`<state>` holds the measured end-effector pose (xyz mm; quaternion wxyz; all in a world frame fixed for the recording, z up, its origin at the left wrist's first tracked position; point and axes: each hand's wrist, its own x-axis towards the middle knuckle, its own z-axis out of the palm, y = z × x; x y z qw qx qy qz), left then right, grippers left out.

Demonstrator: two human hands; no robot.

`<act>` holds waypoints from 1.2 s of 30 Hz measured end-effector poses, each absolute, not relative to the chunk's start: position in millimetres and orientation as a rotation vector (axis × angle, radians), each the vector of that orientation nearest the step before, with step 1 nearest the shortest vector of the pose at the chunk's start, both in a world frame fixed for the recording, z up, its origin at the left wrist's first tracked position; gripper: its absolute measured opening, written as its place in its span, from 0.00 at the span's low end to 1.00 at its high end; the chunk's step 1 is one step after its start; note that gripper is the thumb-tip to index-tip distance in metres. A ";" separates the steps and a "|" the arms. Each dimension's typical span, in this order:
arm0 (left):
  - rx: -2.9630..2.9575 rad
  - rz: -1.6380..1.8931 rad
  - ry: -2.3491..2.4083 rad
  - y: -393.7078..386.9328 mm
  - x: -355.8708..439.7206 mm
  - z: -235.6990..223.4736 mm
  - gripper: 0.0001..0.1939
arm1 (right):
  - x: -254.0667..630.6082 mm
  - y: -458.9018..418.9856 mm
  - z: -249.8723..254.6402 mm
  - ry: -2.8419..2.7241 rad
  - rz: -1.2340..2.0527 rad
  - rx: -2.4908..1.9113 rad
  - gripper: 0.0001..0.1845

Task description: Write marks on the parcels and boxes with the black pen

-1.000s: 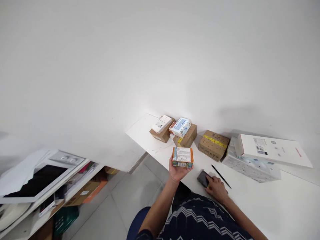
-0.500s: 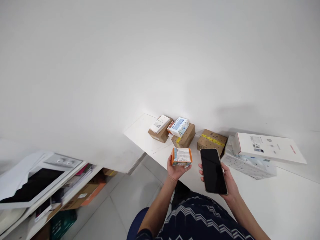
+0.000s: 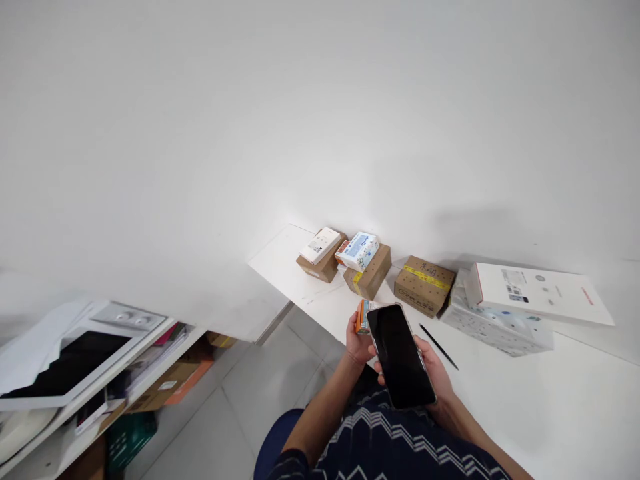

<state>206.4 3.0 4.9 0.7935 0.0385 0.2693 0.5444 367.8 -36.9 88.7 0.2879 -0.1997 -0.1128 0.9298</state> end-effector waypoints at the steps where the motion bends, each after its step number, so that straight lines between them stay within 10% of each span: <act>1: 0.089 1.158 0.584 2.2 207.4 5.6 0.28 | 366.8 -37.0 88.9 -0.296 2.478 -0.511 0.31; 19: 0.076 1.146 0.485 11.1 185.3 -3.2 0.33 | 387.9 -27.5 59.4 -0.404 2.282 -0.784 0.31; 36: 0.733 1.497 1.148 75.8 260.1 16.4 0.33 | 398.1 -28.9 -100.2 -2.526 0.807 -1.722 0.37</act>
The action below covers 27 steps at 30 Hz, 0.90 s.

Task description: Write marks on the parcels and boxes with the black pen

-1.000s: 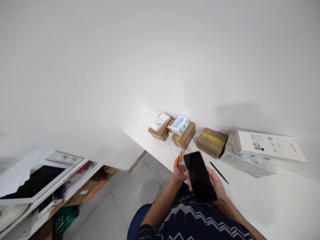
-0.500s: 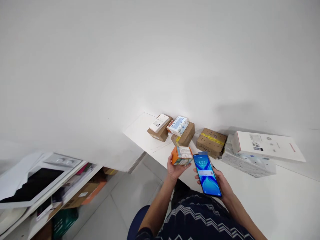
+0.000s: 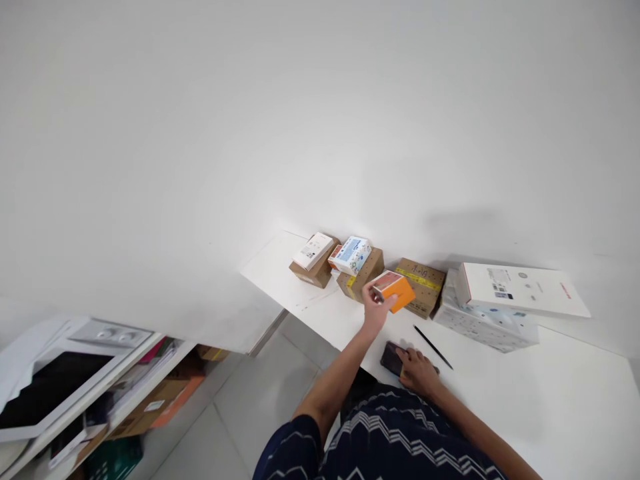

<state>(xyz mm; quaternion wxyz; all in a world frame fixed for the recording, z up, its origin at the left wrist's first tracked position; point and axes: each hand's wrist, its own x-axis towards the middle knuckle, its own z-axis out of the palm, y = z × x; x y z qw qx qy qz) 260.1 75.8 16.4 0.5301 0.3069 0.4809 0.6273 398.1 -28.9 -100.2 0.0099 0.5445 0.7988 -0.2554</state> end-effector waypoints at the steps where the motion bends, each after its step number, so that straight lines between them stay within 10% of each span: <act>1: 0.831 1.513 1.158 81.6 269.5 14.9 0.34 | 397.7 -29.6 -103.5 2.511 -0.765 1.681 0.37; 17: 1.542 1.092 1.436 134.9 350.0 1.4 0.39 | 403.8 -33.2 -149.6 2.634 -0.500 1.624 0.38; 27: 1.672 1.257 2.044 163.8 260.7 34.7 0.31 | 404.6 -33.0 -149.5 2.630 -0.581 1.685 0.35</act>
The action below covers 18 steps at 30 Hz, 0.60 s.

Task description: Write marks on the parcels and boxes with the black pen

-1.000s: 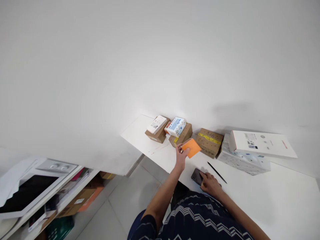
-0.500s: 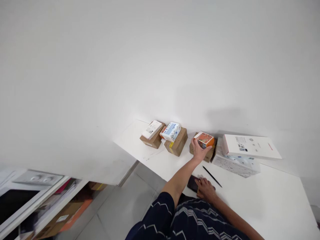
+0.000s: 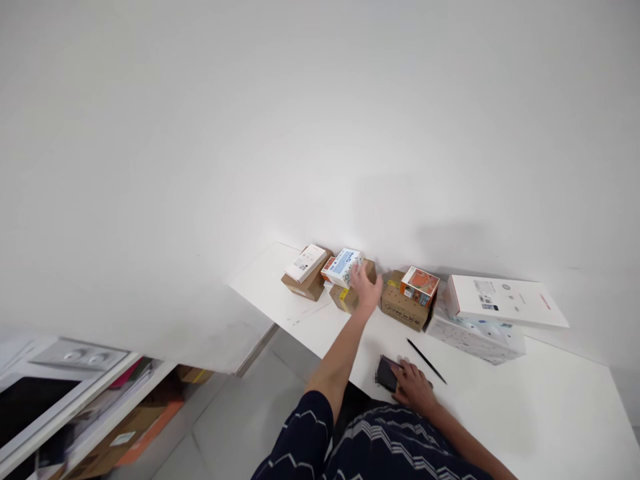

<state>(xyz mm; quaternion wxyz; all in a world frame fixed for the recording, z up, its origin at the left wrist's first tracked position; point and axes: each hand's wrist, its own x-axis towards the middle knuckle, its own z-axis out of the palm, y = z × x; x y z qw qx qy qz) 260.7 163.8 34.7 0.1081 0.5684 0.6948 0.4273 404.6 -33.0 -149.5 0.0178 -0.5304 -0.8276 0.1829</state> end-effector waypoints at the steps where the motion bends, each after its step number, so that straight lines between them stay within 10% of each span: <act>1: 1.645 1.232 2.150 167.6 245.8 39.0 0.32 | 404.7 -32.7 -147.9 -2.561 0.575 -1.647 0.34; 7: 1.360 1.028 2.337 181.5 173.2 37.9 0.47 | 403.4 -30.3 -139.9 -2.543 0.632 -1.656 0.32; 18: 0.995 1.516 1.754 150.8 154.6 18.9 0.38 | 413.5 -28.2 -130.3 -2.372 0.619 -1.703 0.28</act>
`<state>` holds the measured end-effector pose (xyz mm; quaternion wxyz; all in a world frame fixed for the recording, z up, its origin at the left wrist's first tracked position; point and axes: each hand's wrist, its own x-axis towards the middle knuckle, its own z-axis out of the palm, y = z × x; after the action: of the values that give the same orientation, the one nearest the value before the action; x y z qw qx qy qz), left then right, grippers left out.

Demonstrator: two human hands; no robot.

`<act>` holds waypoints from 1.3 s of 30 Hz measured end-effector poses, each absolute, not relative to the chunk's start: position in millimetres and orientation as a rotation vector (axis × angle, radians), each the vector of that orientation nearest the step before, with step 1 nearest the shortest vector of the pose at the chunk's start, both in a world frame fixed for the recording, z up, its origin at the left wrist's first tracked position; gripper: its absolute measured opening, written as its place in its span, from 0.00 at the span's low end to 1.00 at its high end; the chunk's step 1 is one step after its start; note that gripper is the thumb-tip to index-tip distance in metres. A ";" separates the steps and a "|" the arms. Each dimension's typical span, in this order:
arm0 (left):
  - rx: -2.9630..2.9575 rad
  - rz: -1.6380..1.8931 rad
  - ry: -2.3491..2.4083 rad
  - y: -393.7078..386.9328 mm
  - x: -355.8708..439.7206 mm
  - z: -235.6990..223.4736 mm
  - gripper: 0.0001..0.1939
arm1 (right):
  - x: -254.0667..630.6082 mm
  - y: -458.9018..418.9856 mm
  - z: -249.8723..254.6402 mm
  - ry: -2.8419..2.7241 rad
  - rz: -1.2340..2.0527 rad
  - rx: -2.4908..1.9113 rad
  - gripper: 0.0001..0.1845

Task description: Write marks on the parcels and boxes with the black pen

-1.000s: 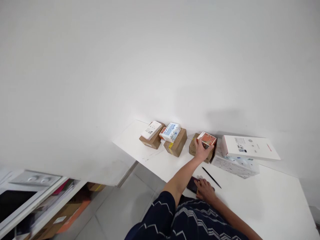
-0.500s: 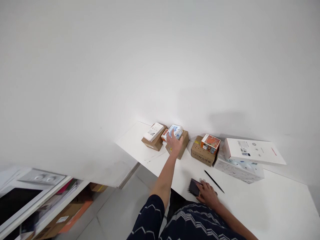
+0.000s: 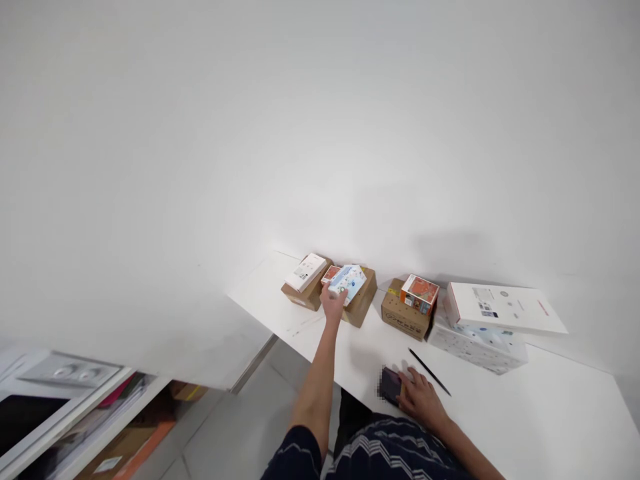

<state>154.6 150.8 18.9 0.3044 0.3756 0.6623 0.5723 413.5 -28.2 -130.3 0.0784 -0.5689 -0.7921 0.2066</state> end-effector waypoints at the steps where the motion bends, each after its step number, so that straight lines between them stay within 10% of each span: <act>1: 0.944 1.552 1.689 142.8 151.5 18.0 0.39 | 416.0 -27.0 -131.5 -2.333 0.586 -1.695 0.27; 13: 0.207 1.426 0.799 43.8 144.2 15.1 0.18 | 397.5 -3.9 -42.6 -1.776 0.779 -1.354 0.23; 28: 0.325 1.106 0.729 34.5 175.8 30.9 0.29 | 391.8 -5.0 39.0 -1.994 0.383 -1.036 0.35; 33: 0.369 0.915 0.666 34.8 169.2 34.4 0.43 | 390.4 -1.1 26.5 -1.772 0.585 -1.132 0.31; 39: 0.517 0.826 0.792 36.1 167.1 47.7 0.31 | 387.7 -0.6 5.1 -1.139 1.060 -1.237 0.28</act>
<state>167.1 36.1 47.7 0.8094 0.2416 0.3704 0.3865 387.7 -0.6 5.1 0.5455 -0.5215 -0.4803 0.4469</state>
